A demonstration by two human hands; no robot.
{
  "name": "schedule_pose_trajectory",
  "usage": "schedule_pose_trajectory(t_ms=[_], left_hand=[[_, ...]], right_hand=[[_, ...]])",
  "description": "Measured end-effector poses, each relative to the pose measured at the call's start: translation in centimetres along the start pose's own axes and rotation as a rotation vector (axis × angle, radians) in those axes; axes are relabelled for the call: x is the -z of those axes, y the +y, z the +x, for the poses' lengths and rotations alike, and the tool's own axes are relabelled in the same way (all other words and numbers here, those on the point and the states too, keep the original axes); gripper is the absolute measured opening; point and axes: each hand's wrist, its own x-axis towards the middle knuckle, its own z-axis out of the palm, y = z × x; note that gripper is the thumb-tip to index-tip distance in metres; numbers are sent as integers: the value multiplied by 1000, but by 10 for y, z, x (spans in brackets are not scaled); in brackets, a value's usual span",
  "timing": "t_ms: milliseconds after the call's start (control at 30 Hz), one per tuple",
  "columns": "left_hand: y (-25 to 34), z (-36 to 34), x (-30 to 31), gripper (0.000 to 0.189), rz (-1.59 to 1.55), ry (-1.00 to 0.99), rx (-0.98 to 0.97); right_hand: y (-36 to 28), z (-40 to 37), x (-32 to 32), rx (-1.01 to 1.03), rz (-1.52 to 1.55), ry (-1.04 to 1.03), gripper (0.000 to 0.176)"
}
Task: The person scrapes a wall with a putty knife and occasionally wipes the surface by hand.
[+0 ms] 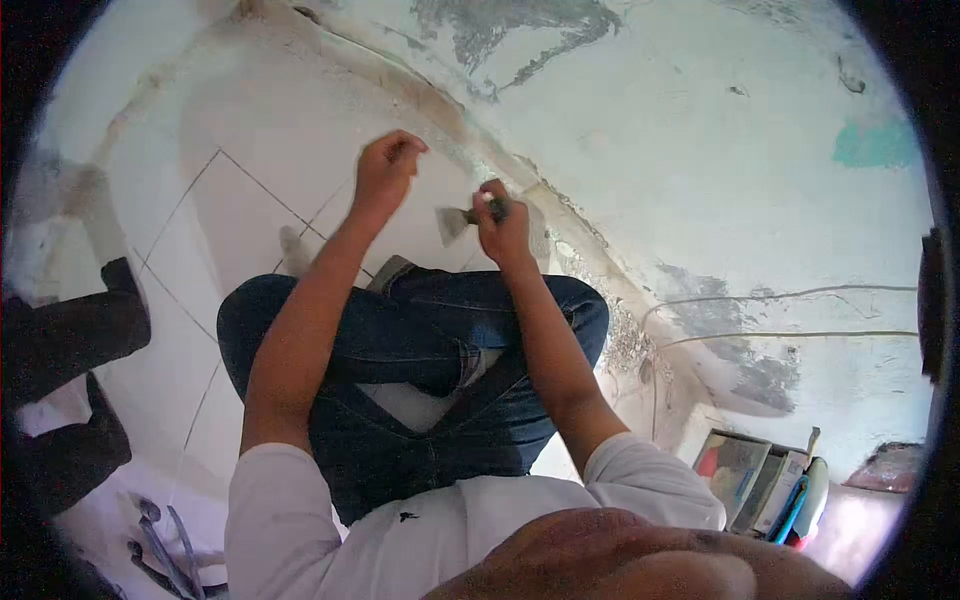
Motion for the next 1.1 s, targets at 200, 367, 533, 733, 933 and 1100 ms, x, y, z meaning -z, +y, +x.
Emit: schedule_pose_trajectory(t_ms=[200, 367, 533, 733, 933, 1100], left_hand=[[-12, -41, -35, 16, 426, -233, -175], [-46, -47, -44, 27, 471, -342, 47], [-59, -37, -62, 47, 26, -251, 344], [-40, -8, -96, 36, -193, -252, 260], [-50, 21, -138, 31, -558, -366, 243], [-65, 32, -147, 32, -663, -433, 338]], right_hand=[[26, 17, -1, -108, 361, 214, 23], [17, 13, 3, -323, 1030, 169, 20], [17, 12, 2, -408, 1252, -2, 27], [31, 19, -17, -247, 748, -1, 31], [38, 34, 0, 24, 187, 342, 31], [51, 36, 1, 6, 89, 294, 48]])
